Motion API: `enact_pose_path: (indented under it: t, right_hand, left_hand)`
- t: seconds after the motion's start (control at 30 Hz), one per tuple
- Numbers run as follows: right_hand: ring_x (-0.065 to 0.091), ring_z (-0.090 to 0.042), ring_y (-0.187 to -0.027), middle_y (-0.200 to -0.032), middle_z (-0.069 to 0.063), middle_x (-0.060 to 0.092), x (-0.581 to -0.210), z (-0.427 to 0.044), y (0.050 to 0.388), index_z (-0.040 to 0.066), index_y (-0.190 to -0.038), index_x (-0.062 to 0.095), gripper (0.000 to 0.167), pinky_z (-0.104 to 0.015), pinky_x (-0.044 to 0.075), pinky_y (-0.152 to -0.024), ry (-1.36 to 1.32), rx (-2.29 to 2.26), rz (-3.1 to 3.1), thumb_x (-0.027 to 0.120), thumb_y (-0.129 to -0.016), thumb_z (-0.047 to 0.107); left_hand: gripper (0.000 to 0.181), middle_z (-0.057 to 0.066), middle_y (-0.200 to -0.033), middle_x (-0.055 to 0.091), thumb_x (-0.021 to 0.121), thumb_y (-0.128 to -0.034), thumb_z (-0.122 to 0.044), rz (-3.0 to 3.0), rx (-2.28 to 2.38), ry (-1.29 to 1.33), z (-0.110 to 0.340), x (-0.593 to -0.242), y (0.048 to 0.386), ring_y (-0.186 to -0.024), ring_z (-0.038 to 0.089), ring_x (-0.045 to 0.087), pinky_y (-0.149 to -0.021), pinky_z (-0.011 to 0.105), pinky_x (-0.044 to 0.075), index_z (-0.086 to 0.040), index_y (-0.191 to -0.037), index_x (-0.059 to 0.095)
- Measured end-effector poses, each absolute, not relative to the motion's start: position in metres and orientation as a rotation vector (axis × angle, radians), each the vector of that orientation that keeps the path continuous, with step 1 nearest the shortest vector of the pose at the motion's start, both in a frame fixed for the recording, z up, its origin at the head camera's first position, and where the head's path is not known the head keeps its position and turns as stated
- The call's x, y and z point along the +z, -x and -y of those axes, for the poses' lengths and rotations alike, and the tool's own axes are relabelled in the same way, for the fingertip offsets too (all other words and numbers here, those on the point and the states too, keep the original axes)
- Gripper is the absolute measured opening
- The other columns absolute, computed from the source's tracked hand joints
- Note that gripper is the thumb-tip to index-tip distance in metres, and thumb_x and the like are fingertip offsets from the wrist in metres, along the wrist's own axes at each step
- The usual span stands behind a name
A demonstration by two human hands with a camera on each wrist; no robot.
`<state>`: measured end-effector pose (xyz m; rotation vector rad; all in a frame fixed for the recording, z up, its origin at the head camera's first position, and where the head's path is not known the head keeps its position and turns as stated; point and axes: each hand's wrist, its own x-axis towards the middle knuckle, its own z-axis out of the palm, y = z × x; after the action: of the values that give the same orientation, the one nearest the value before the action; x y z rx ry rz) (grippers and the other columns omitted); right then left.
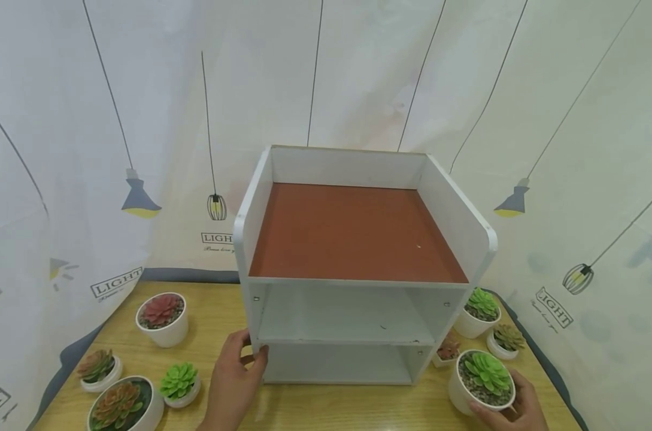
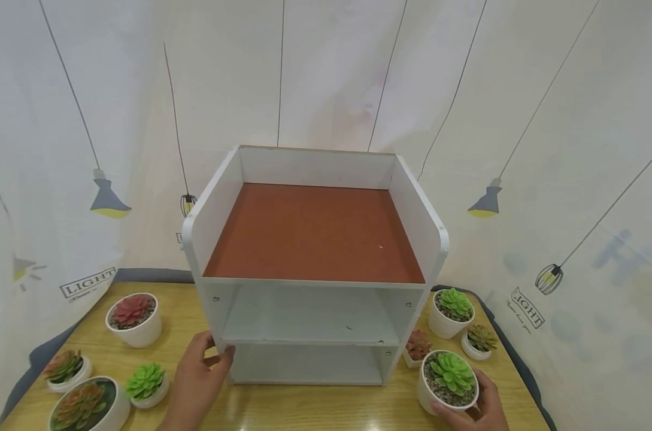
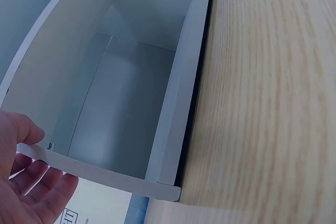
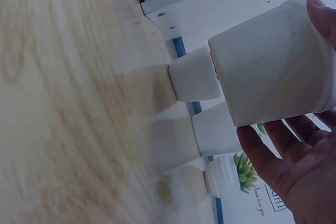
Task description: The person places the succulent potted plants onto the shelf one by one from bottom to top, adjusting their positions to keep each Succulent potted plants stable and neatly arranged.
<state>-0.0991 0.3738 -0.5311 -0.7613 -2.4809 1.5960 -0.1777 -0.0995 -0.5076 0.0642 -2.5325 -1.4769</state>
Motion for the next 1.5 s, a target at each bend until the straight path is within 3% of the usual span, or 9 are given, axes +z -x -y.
enact_pose_path:
  t: [0.13, 0.57, 0.9, 0.97, 1.07, 1.2, 1.5]
  right_hand:
    - [0.045, 0.017, -0.1, -0.15, -0.008, 0.035, -0.526, -0.367, 0.097, 0.004, -0.157, 0.022, 0.106, -0.004, 0.048, -0.081, 0.718, 1.6, 2.498, 0.092, -0.08, 0.025]
    - [0.04, 0.026, -0.1, -0.158, -0.021, 0.033, -0.516, -0.348, 0.09, 0.0, -0.16, 0.015, 0.112, -0.007, 0.05, -0.087, 0.539, 1.593, 2.603, 0.092, -0.08, 0.021]
    - [0.048, 0.022, -0.103, -0.152, -0.024, 0.041, -0.514, -0.329, 0.091, -0.002, -0.156, 0.021, 0.105, -0.013, 0.056, -0.088, 0.388, 1.663, 2.578, 0.091, -0.078, 0.011]
    - [0.05, 0.02, -0.104, -0.149, -0.021, 0.044, -0.513, -0.325, 0.091, -0.002, -0.155, 0.023, 0.103, -0.013, 0.056, -0.087, 0.349, 1.669, 2.569, 0.091, -0.077, 0.008]
    - [0.054, 0.017, -0.105, -0.14, 0.002, 0.052, -0.512, -0.318, 0.093, -0.001, -0.152, 0.028, 0.099, -0.017, 0.059, -0.085, 0.28, 1.659, 2.547, 0.09, -0.075, 0.003]
    - [0.057, 0.014, -0.106, -0.125, 0.031, 0.049, -0.513, -0.311, 0.094, -0.001, -0.151, 0.031, 0.094, -0.02, 0.061, -0.084, 0.187, 1.668, 2.509, 0.088, -0.075, -0.002]
    - [0.061, 0.01, -0.106, -0.122, 0.032, 0.052, -0.515, -0.297, 0.098, -0.003, -0.148, 0.036, 0.088, -0.022, 0.062, -0.081, 0.063, 1.723, 2.467, 0.085, -0.075, -0.008]
  left_hand:
    - [0.039, 0.003, -0.133, 0.06, 0.071, -0.0975, -0.011, 2.528, -1.473, -0.057, 0.1, -0.508, 0.178, -0.122, 0.025, 0.062, -0.091, 0.033, 0.065, -0.016, -0.135, 0.06]
    - [0.04, 0.004, -0.133, 0.059, 0.071, -0.0976, -0.011, 2.537, -1.457, -0.052, 0.1, -0.508, 0.177, -0.123, 0.026, 0.062, -0.092, 0.035, 0.065, -0.015, -0.136, 0.059]
    - [0.04, 0.004, -0.134, 0.059, 0.07, -0.0978, -0.011, 2.542, -1.456, -0.043, 0.101, -0.507, 0.177, -0.123, 0.026, 0.062, -0.092, 0.036, 0.065, -0.015, -0.136, 0.058]
    - [0.041, 0.004, -0.134, 0.059, 0.07, -0.0978, -0.011, 2.542, -1.458, -0.042, 0.101, -0.507, 0.177, -0.123, 0.026, 0.062, -0.093, 0.036, 0.065, -0.015, -0.136, 0.058]
    - [0.04, 0.004, -0.133, 0.059, 0.07, -0.0977, -0.011, 2.541, -1.459, -0.042, 0.101, -0.507, 0.177, -0.123, 0.025, 0.062, -0.092, 0.036, 0.065, -0.015, -0.136, 0.058]
    - [0.041, 0.003, -0.133, 0.059, 0.07, -0.0977, -0.011, 2.543, -1.458, -0.043, 0.101, -0.507, 0.177, -0.123, 0.025, 0.062, -0.092, 0.034, 0.065, -0.016, -0.136, 0.058]
    - [0.041, 0.004, -0.133, 0.06, 0.071, -0.0975, -0.01, 2.528, -1.448, -0.041, 0.1, -0.508, 0.178, -0.122, 0.025, 0.063, -0.089, 0.035, 0.065, -0.016, -0.137, 0.06]
